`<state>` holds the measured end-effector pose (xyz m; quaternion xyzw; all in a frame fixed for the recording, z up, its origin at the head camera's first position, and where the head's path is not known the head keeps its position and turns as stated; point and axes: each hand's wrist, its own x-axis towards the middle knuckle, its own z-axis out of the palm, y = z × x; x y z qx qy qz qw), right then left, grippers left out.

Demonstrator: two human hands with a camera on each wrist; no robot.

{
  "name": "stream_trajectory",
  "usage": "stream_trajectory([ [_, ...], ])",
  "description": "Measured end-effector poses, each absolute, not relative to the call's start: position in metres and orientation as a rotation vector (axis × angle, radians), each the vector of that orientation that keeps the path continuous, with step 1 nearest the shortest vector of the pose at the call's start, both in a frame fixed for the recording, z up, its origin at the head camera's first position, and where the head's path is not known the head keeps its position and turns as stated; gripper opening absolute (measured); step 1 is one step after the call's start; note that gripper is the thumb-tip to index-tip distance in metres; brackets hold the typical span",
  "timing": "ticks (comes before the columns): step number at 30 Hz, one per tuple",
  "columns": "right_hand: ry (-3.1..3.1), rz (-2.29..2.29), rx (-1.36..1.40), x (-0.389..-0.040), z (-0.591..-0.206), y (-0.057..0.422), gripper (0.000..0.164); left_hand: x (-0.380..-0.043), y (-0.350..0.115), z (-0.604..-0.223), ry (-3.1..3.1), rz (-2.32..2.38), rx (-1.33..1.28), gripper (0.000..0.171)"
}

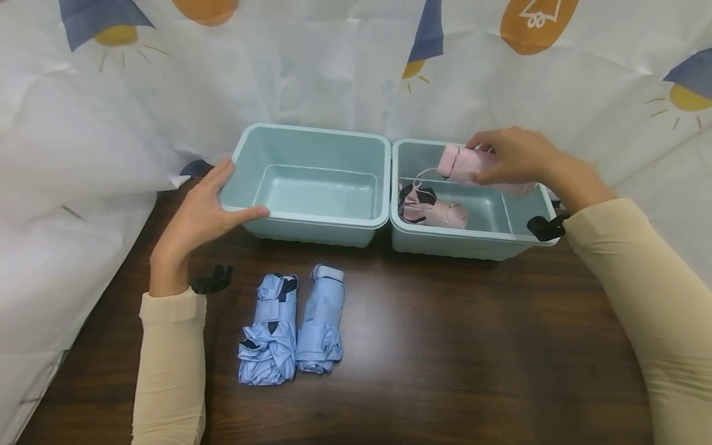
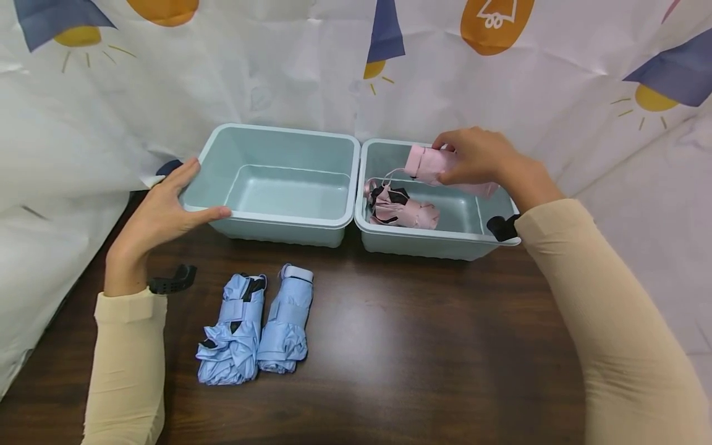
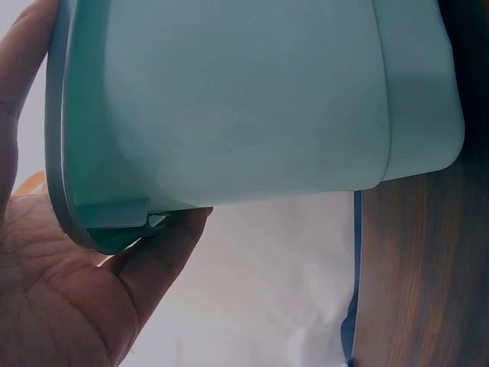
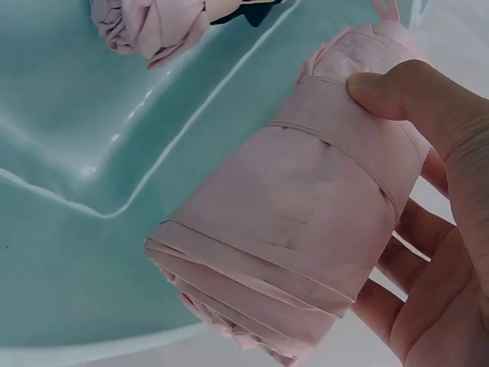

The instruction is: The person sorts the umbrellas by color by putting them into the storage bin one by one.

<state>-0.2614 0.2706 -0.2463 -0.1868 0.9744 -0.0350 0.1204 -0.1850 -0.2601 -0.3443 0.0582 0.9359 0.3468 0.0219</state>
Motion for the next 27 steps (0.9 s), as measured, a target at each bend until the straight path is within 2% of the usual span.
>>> stream_trajectory([
  [13, 2.822, -0.179, -0.573, -0.257, -0.251, 0.28, 0.056, -0.185, -0.259, -0.339, 2.88, 0.989, 0.213, 0.117],
  [18, 2.847, -0.179, -0.522, -0.245, -0.247, 0.286, 0.058, -0.189, -0.261, -0.339, 2.864, 0.962, 0.281, 0.113],
  [27, 2.847, -0.244, -0.591, -0.216, -0.253, 0.296, 0.056, -0.189, -0.261, -0.341, 2.857, 0.962, 0.291, 0.111],
])
